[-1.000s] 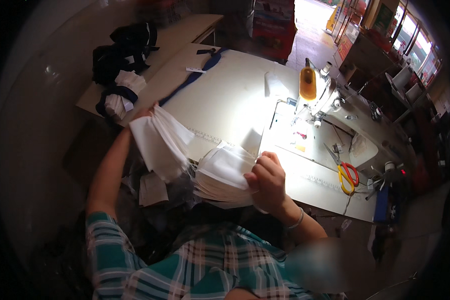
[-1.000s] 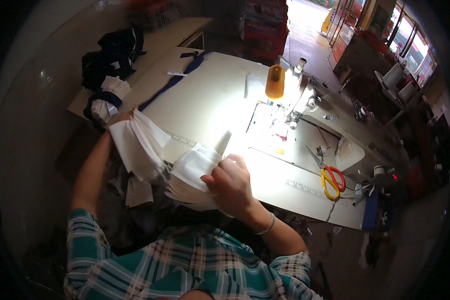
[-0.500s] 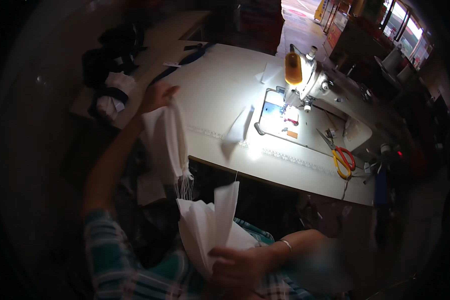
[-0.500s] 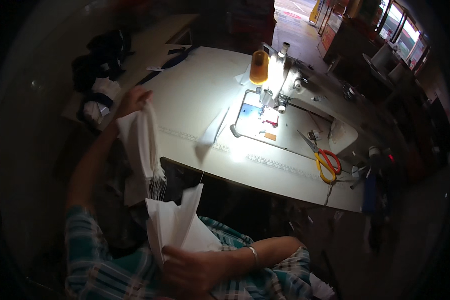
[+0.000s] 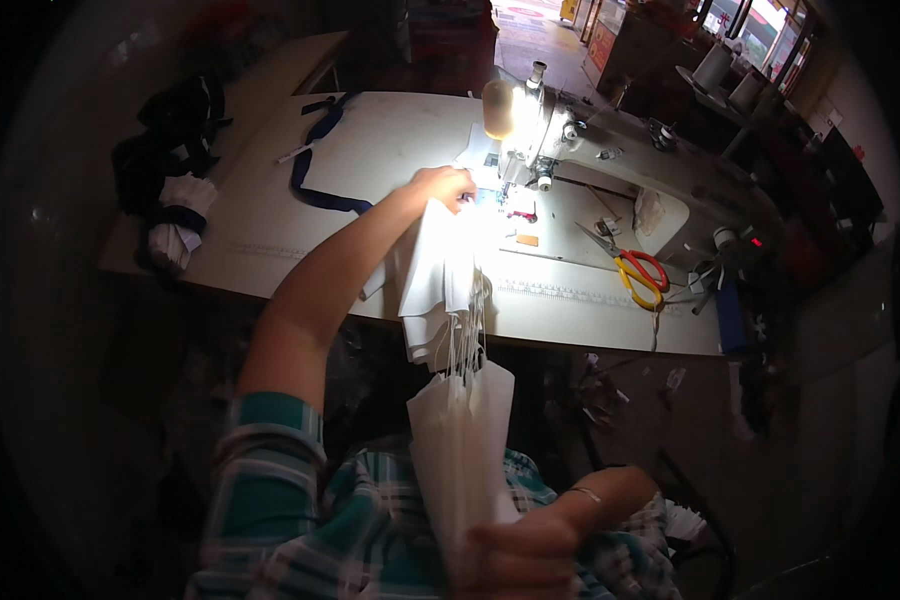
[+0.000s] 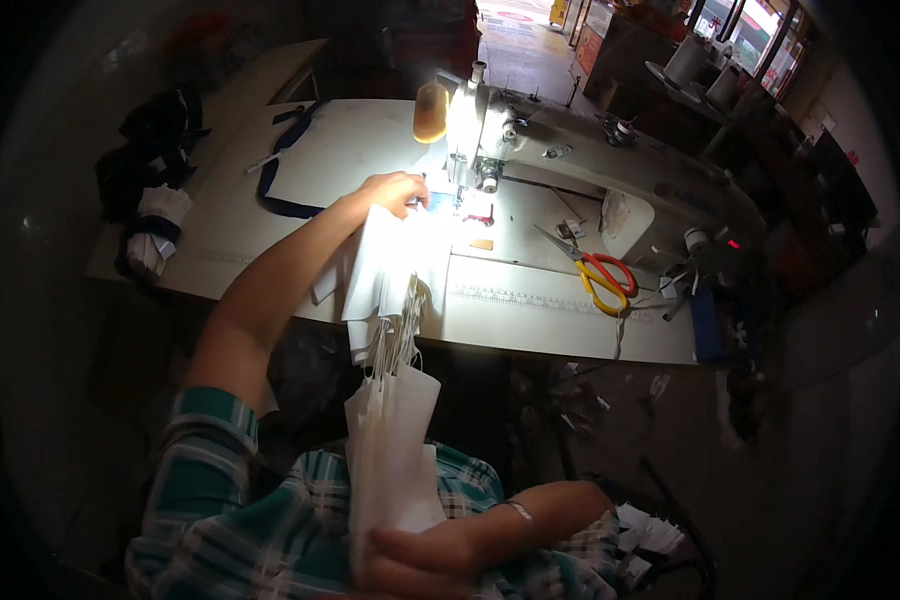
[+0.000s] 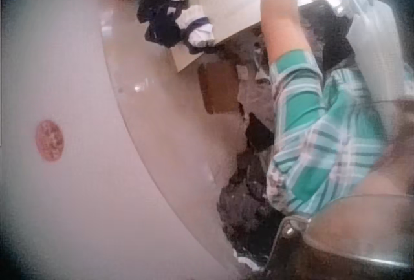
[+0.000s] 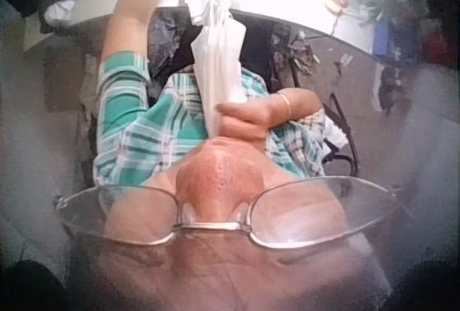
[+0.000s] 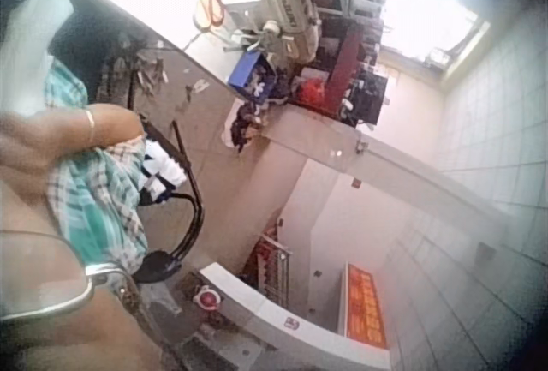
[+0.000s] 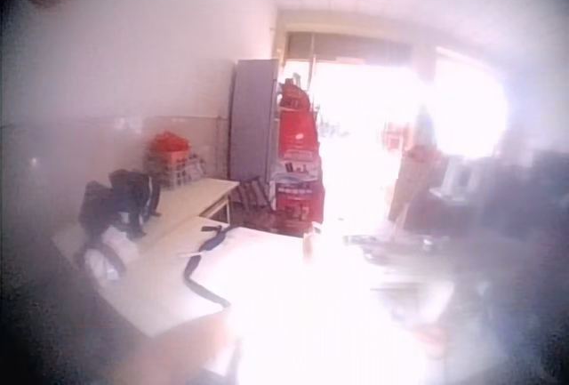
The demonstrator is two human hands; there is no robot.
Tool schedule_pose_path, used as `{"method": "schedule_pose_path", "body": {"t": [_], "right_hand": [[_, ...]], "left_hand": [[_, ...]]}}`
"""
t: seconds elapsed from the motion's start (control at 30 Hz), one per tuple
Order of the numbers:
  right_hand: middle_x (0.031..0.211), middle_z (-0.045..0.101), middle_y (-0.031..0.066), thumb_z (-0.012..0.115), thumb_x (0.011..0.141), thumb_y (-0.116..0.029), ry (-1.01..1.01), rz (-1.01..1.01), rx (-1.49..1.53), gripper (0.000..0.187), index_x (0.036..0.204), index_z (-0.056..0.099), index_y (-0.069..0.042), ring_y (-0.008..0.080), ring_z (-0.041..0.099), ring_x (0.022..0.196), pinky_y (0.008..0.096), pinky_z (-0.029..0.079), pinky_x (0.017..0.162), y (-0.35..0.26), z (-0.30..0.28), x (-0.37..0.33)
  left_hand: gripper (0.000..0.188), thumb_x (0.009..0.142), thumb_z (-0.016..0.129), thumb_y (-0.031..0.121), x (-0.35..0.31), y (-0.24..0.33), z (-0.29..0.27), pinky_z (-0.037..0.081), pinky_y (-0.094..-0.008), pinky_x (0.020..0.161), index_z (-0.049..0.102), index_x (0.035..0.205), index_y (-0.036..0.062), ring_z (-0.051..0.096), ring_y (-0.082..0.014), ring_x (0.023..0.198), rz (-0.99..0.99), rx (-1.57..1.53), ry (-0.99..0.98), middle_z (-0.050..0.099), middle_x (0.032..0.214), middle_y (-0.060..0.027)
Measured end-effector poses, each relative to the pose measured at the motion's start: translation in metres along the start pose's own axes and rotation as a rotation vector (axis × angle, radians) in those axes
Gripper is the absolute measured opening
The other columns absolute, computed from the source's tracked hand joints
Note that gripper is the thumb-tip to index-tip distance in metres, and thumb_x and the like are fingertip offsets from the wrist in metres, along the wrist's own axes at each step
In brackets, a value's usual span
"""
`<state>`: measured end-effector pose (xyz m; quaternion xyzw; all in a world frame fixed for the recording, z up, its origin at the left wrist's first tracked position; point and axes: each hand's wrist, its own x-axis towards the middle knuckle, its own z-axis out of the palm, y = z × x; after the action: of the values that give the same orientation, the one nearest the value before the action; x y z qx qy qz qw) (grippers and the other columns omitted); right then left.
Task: The person folds white fabric masks, trims loose threads with scissors, and bundles them with a blue elastic band. The person then places the bundled masks into a black bin and continues folding additional masks.
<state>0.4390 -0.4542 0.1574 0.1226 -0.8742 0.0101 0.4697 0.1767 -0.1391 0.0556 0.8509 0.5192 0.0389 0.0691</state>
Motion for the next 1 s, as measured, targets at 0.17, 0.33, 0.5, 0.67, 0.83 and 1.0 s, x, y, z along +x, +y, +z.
{"method": "schedule_pose_path", "body": {"t": [0.17,0.33,0.5,0.67,0.83,1.0], "right_hand": [[0.063,0.046,0.0037,0.069,0.086,-0.034,0.191,0.528,-0.070,0.039,0.065,0.054,-0.006,0.0172,0.053,0.060,0.0416,0.060,0.062,-0.006,-0.028,-0.027],[0.060,0.042,0.0030,0.067,0.087,-0.041,0.341,0.609,-0.044,0.047,0.059,0.050,-0.007,0.0162,0.048,0.057,0.0364,0.059,0.053,0.018,-0.022,-0.049],[0.065,0.042,0.0014,0.060,0.093,-0.040,0.541,0.592,0.035,0.040,0.064,0.051,-0.013,0.0147,0.044,0.060,0.0315,0.057,0.054,0.013,-0.064,-0.052],[0.065,0.044,0.0009,0.063,0.091,-0.029,0.069,0.606,0.672,0.028,0.069,0.053,-0.015,0.0141,0.045,0.066,0.0314,0.052,0.059,0.084,-0.140,-0.086],[0.068,0.046,-0.0002,0.059,0.092,-0.019,0.336,1.229,0.167,0.028,0.071,0.044,-0.009,0.0094,0.047,0.068,0.0242,0.040,0.063,0.128,-0.089,-0.184],[0.070,0.043,-0.0027,0.050,0.098,-0.018,0.307,1.312,0.508,0.025,0.075,0.048,-0.006,0.0064,0.039,0.065,0.0236,0.033,0.058,0.221,-0.010,-0.152]], "left_hand": [[0.018,0.078,0.064,0.008,-0.074,-0.082,0.016,0.050,-0.0357,0.079,0.065,0.096,0.0058,0.063,-0.0282,0.093,-0.105,-0.199,0.222,0.062,0.097,-0.0109],[0.015,0.087,0.061,0.014,-0.199,-0.105,-0.012,0.049,-0.0388,0.073,0.061,0.098,0.0041,0.064,-0.0314,0.085,-0.212,-0.214,0.633,0.063,0.092,-0.0147],[0.028,0.099,0.043,0.028,-0.256,-0.028,-0.086,0.046,-0.0382,0.071,0.056,0.090,0.0056,0.060,-0.0287,0.079,-0.180,-0.099,0.745,0.058,0.084,-0.0127],[0.031,0.100,0.039,0.034,-0.345,0.034,-0.094,0.044,-0.0370,0.068,0.052,0.083,0.0120,0.051,-0.0236,0.074,-0.009,0.297,0.858,0.050,0.079,-0.0059],[0.035,0.097,0.042,0.050,-0.342,0.142,-0.082,0.046,-0.0323,0.067,0.053,0.088,0.0185,0.050,-0.0159,0.077,0.273,0.400,1.275,0.044,0.076,0.0006],[0.037,0.095,0.043,0.055,-0.376,0.209,-0.116,0.049,-0.0267,0.061,0.056,0.090,0.0215,0.051,-0.0125,0.071,0.201,0.195,1.040,0.041,0.075,0.0025]]}}
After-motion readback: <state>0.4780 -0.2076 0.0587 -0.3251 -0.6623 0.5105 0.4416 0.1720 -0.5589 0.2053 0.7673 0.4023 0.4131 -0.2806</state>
